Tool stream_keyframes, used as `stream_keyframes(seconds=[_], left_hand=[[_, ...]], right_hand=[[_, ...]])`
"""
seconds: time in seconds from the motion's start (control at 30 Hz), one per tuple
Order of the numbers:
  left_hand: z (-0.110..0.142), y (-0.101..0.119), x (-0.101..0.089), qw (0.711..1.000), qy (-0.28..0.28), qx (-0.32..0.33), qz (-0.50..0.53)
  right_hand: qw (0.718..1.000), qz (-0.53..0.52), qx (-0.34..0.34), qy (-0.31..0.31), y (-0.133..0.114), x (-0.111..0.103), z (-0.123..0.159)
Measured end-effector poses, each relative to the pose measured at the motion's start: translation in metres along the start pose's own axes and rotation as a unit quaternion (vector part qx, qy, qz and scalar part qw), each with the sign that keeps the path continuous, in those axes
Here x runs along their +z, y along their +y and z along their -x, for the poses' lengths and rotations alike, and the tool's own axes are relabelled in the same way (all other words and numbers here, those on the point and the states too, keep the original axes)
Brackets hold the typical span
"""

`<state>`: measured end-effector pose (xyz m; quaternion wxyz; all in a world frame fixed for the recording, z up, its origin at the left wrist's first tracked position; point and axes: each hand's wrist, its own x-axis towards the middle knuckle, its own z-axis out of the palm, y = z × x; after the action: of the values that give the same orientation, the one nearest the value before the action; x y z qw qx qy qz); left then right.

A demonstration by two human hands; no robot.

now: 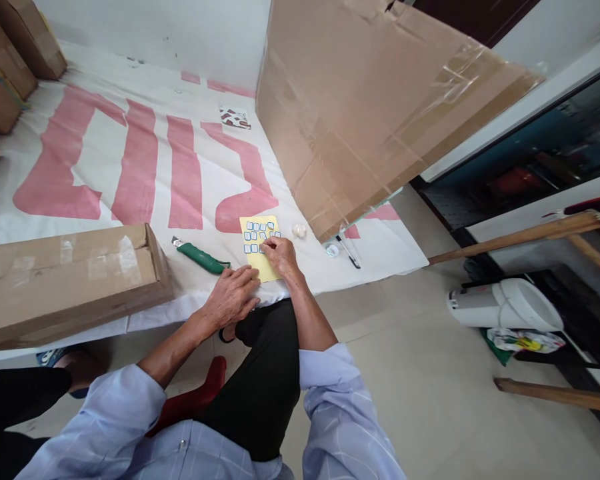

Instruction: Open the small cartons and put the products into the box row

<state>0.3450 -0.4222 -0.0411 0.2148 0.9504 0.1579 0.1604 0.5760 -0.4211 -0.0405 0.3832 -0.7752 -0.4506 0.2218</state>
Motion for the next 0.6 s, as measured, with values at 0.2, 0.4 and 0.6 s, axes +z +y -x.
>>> stream_keyframes(seconds=[0.2, 0.4, 0.6], left_hand=[[0.0007, 0.0003, 0.0019, 1.000, 0.004, -0.003, -0.007], [0.0007, 0.0021, -0.0034, 1.000, -0.006, -0.003, -0.004], [0.0021, 0.0022, -0.0018, 1.000, 0.003, -0.002, -0.015]], right_hand=[[0.999, 0.032, -0.007, 0.002, -0.0007, -0.0001, 0.0014], [0.998, 0.068, -0.008, 0.009, -0.0033, 0.0017, 0.0021], [0.995, 0.098, -0.021, 0.021, -0.0073, 0.0022, 0.0075]])
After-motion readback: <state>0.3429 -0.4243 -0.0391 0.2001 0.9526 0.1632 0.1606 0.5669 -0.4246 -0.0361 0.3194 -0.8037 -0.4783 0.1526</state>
